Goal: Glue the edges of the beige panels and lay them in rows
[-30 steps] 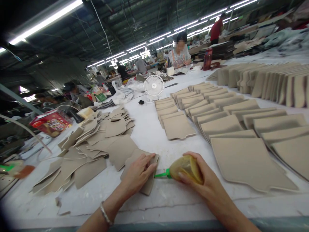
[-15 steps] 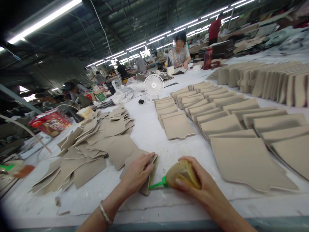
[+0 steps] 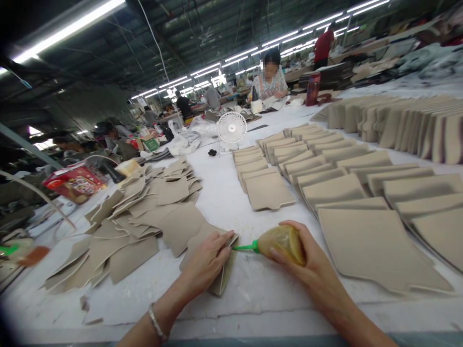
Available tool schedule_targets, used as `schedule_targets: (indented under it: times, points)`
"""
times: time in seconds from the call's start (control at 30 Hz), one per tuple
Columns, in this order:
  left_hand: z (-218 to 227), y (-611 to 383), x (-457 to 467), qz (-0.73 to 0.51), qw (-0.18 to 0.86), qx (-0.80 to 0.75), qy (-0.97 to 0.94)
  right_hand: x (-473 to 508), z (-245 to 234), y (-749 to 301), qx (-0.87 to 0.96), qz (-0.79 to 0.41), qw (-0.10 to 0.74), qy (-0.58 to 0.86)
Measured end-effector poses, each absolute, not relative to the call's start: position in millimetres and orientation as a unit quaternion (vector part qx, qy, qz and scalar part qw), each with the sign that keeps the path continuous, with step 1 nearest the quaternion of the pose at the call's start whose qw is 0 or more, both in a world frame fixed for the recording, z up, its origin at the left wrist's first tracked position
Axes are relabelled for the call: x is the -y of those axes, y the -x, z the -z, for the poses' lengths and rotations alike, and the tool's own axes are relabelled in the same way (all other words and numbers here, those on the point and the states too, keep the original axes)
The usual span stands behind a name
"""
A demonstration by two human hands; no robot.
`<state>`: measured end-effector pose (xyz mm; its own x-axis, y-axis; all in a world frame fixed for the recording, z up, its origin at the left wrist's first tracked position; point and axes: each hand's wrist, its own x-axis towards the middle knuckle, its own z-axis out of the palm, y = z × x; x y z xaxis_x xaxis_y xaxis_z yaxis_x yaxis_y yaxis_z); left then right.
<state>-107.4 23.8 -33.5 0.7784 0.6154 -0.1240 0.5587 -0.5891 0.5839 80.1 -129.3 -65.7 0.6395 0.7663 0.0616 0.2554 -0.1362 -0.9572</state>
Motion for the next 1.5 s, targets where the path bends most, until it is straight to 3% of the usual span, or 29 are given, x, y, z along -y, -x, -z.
schedule_targets:
  times: [0.1,0.27,0.47,0.67,0.87,1.07,1.27,1.4,1.5]
  points:
    - [33,107,-24,-0.045,0.315,-0.327,-0.890,128,68,-84,0.342,-0.202,0.559,0.728]
    - [33,107,-22,-0.052,0.320,-0.324,-0.889,129,66,-85,0.373,-0.278,0.550,0.694]
    - [33,105,-23,-0.057,0.322,-0.325,-0.887,122,62,-91,0.341,-0.217,0.568,0.717]
    - [31,105,-23,-0.057,0.324,-0.324,-0.887,128,61,-84,0.353,-0.306,0.556,0.688]
    - [31,106,-21,-0.052,0.319,-0.330,-0.887,124,65,-92,0.327,-0.241,0.574,0.711]
    - [34,106,-21,-0.065,0.327,-0.333,-0.882,138,55,-68,0.346,-0.361,0.558,0.662]
    - [25,116,-26,-0.113,0.378,-0.339,-0.854,146,56,-76,0.188,-0.450,0.675,0.554]
    - [33,148,-33,-0.186,0.243,-0.454,-0.837,162,72,-94,0.036,-0.500,0.751,0.430]
    - [50,173,-45,-0.142,0.166,-0.523,-0.824,173,80,-99,-0.020,-0.550,0.766,0.332]
